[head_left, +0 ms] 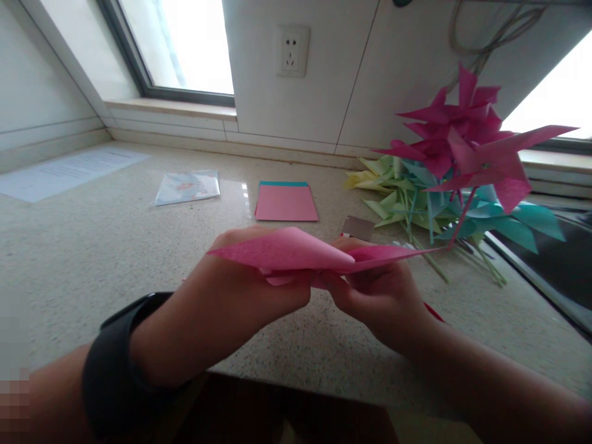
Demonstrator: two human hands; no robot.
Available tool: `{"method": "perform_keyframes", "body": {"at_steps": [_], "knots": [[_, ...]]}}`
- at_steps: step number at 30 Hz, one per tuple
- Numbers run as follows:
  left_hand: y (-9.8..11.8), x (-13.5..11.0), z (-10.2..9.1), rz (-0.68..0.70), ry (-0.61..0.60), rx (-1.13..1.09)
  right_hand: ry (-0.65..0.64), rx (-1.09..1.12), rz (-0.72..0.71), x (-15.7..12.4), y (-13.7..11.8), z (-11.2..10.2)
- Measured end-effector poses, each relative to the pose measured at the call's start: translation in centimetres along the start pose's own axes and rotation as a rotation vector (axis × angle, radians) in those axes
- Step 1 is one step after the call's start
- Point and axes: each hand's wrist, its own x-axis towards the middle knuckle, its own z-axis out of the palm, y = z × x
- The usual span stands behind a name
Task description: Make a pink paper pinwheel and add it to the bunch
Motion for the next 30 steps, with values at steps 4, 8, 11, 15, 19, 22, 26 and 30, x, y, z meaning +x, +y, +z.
{"method": "perform_keyframes", "body": {"at_steps": [4,8,11,15,19,22,26,30], "knots": [[0.1,-0.1,0.5,0.012,0.023,0.041,0.03,-0.027,-0.01,-0.2,0.3,0.3],[0.3,-0.2,0.8,-0.033,0.029,0.072,0.064,-0.077,-0.028,-0.5,0.9,0.4],[0.5,-0.4,0.9,-0.077,0.006,0.087,0.073,-0.166,-0.073,-0.7,0.9,0.4],[0.5,-0.3,1.1,-0.074,-0.007,0.052,0.096,-0.246,-0.114,-0.6,0.3,0.4],[0.2,-0.3,1.4,-0.121,-0.004,0.009,0.117,-0.273,-0.122,-0.5,0.0,0.4],[-0.1,-0.5,1.5,-0.154,-0.006,-0.022,0.115,-0.239,-0.073,-0.5,0.2,0.3],[-0.3,-0.6,1.4,-0.136,0.0,-0.012,0.093,-0.225,-0.044,-0.5,0.5,0.1],[-0.2,-0.4,1.1,-0.092,-0.012,0.009,0.092,-0.223,-0.054,-0.3,0.8,-0.1]]}}
